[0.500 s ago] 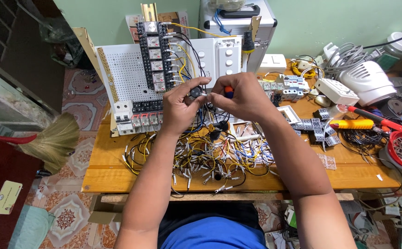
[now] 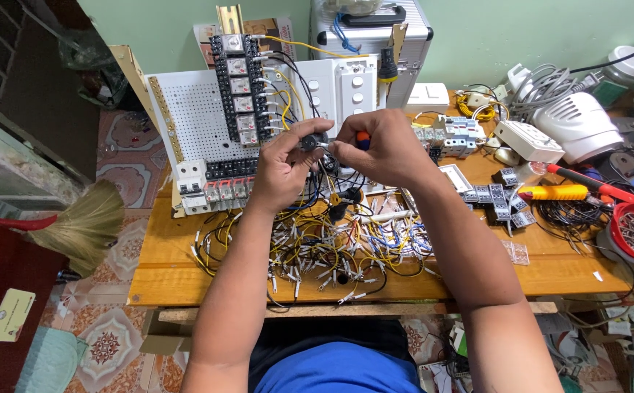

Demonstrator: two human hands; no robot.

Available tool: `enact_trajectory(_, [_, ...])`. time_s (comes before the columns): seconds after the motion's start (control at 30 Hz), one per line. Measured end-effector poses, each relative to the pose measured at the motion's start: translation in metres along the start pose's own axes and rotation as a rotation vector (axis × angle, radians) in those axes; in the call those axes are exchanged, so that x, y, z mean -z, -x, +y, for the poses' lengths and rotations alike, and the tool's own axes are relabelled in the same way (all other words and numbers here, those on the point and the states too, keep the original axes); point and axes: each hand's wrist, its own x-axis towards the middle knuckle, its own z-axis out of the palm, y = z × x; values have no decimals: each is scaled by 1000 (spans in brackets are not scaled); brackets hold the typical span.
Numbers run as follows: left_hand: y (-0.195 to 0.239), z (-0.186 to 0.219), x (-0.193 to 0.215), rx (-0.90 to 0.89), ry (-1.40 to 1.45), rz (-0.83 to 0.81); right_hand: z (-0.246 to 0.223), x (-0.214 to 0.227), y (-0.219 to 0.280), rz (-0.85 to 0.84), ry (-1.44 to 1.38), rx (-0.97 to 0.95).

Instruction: The person uses a screwdriver to tighten screws on a yellow electrical plug and then on a black electrical component. They manipulate wires and connectors on a cluttered workbench.

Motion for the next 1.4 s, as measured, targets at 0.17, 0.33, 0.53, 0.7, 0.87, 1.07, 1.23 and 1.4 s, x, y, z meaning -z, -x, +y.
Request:
enact_trajectory(0.17, [0, -2, 2, 20, 8, 7, -2, 1, 1, 0, -7, -8])
enact_trajectory(0.33, [0, 1, -1, 68, 43, 17, -5, 3, 1, -19, -9, -14])
enact_trajectory(0.53, [0, 3, 0, 17, -2, 24, -5, 5, 1, -49, -26, -34])
enact_trajectory(0.7, [2, -2, 3, -21, -21, -7, -10, 4, 1, -75, -17, -91])
enact_trajectory(0.87, [3, -7, 9, -44, -144, -34, -10, 15, 3, -108, 122, -60])
enact_trajectory(1.07, [2, -1, 9, -87, -137, 10, -8, 34, 29, -126, 219, 239])
enact_trajectory(1.23, [2, -3, 8, -109, -134, 105, 14, 10, 52, -493, 162, 300])
enact_trajectory(1.4, [-3, 4, 7, -203, -118, 172, 53, -27, 83, -608, 538, 111])
